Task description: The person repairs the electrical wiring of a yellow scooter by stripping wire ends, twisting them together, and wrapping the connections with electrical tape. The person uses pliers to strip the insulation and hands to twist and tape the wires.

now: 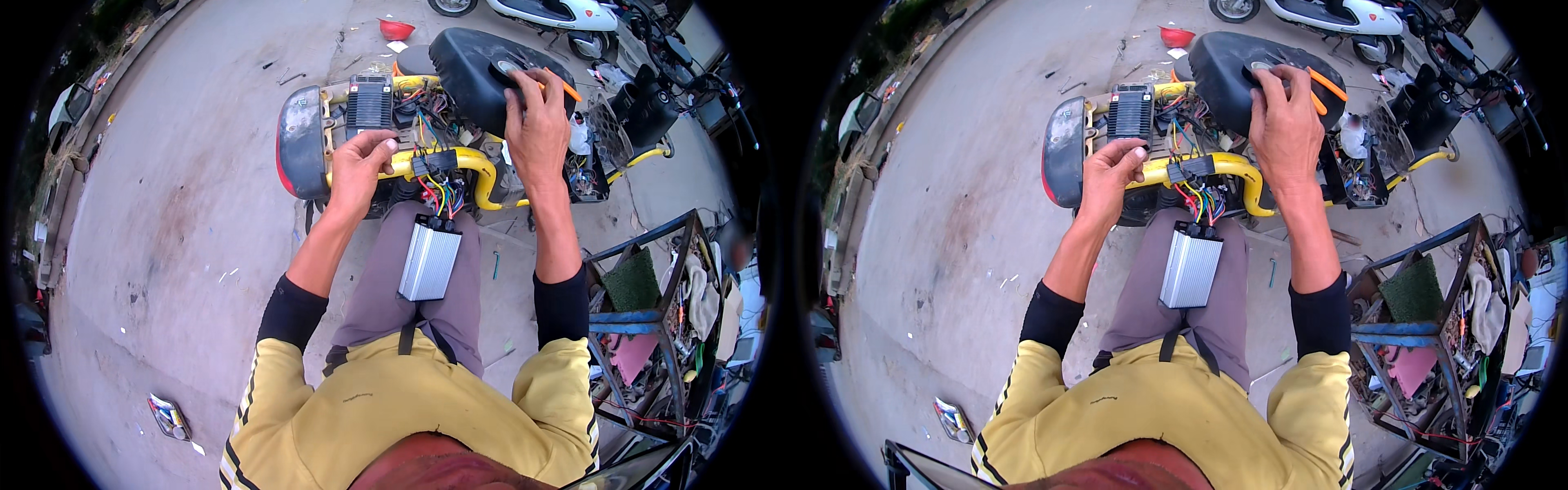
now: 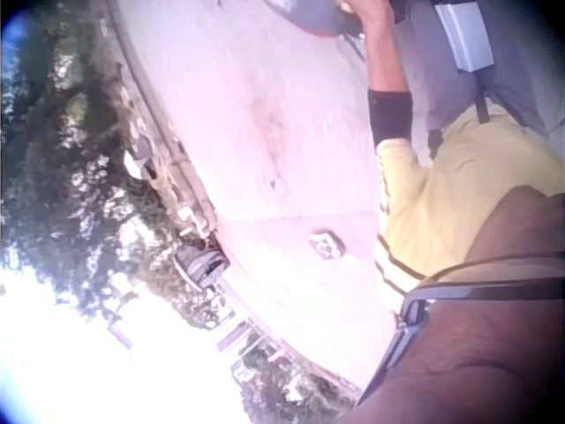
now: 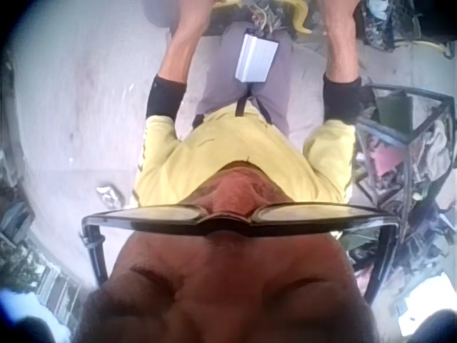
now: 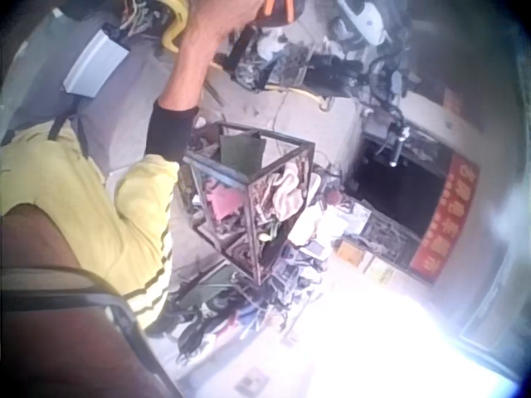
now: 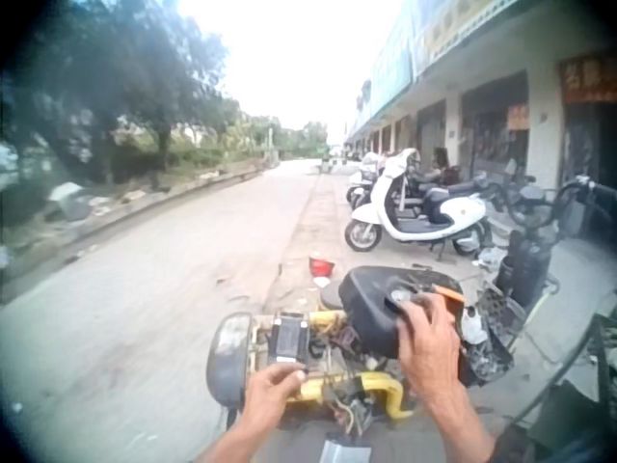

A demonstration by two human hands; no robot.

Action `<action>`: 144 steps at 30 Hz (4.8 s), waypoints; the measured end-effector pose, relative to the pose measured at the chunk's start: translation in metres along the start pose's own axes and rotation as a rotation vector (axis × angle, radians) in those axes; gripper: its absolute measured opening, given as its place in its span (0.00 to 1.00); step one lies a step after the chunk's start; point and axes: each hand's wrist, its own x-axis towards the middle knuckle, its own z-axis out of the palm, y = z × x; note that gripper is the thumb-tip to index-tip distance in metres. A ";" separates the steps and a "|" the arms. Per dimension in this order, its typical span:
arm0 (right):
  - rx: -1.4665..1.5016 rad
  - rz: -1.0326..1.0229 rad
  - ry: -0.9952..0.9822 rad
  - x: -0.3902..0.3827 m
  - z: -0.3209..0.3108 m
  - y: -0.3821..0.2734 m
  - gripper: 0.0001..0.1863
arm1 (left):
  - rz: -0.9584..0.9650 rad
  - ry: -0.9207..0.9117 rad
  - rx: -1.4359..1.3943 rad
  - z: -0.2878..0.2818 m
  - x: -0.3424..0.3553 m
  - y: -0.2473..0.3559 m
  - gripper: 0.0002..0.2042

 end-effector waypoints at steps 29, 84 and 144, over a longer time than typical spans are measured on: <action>0.657 0.562 -0.430 -0.095 0.088 -0.023 0.13 | -0.066 -0.001 0.344 0.036 0.021 -0.019 0.13; 0.379 0.364 -0.214 -0.123 0.090 -0.052 0.08 | 0.913 -0.279 1.020 0.016 0.032 -0.006 0.07; 0.495 0.409 -0.078 -0.135 0.101 -0.061 0.07 | -0.088 -0.167 0.569 0.006 0.037 -0.006 0.08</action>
